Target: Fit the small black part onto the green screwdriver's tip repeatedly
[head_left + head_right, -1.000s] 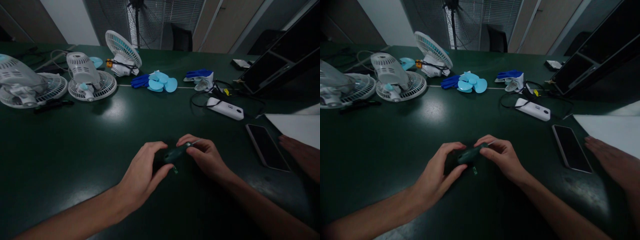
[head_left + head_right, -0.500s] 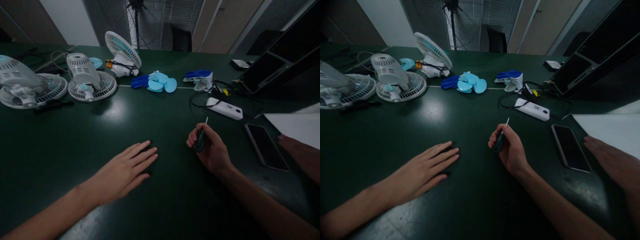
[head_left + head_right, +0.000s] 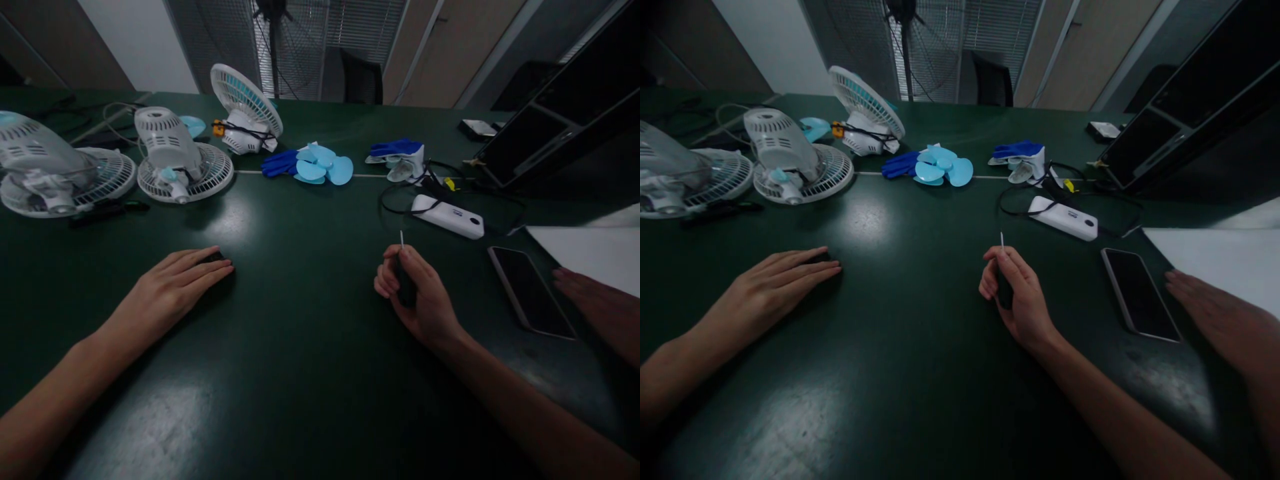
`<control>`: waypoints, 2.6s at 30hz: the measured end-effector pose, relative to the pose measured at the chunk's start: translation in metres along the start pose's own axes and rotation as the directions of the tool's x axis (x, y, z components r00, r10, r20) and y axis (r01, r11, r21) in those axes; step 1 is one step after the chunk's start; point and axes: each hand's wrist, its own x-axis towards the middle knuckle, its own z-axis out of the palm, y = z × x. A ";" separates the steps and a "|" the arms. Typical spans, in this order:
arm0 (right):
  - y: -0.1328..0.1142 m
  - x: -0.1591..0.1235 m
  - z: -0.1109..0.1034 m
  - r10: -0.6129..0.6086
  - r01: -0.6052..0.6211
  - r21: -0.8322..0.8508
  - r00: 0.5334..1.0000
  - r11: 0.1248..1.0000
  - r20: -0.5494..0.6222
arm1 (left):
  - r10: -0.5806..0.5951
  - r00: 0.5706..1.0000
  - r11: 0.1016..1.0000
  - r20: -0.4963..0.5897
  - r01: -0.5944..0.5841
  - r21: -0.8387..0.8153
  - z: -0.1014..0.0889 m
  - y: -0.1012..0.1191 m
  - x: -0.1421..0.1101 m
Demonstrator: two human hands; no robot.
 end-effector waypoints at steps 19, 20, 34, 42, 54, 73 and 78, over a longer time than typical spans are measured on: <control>-0.001 -0.001 0.000 0.011 -0.011 -0.019 1.000 1.000 0.015 | -0.674 0.675 0.710 -0.301 0.478 -0.517 -0.004 0.005 0.010; -0.001 -0.001 -0.001 0.015 -0.015 -0.022 1.000 1.000 0.016 | -0.682 0.673 0.700 -0.287 0.486 -0.523 -0.002 0.003 0.010; -0.001 -0.001 0.001 0.019 -0.019 -0.022 1.000 1.000 0.008 | -0.624 0.740 0.780 -0.249 0.570 -0.259 -0.003 0.006 0.009; 0.001 0.000 -0.001 0.020 -0.019 -0.016 1.000 1.000 0.021 | -0.627 0.742 0.778 -0.236 0.583 -0.232 -0.004 0.008 0.008; -0.001 -0.001 0.000 0.034 -0.034 -0.006 0.999 0.999 0.028 | -0.775 0.623 0.553 -0.101 0.593 -0.585 -0.005 0.001 0.009; 0.000 0.000 0.001 0.025 -0.025 -0.014 0.999 1.000 0.026 | -0.809 0.573 0.528 -0.132 0.610 -0.591 -0.008 0.010 0.018; 0.000 0.000 0.001 0.033 -0.032 -0.028 0.999 0.999 0.019 | -0.695 0.695 0.668 -0.182 0.533 -0.520 -0.004 0.009 0.024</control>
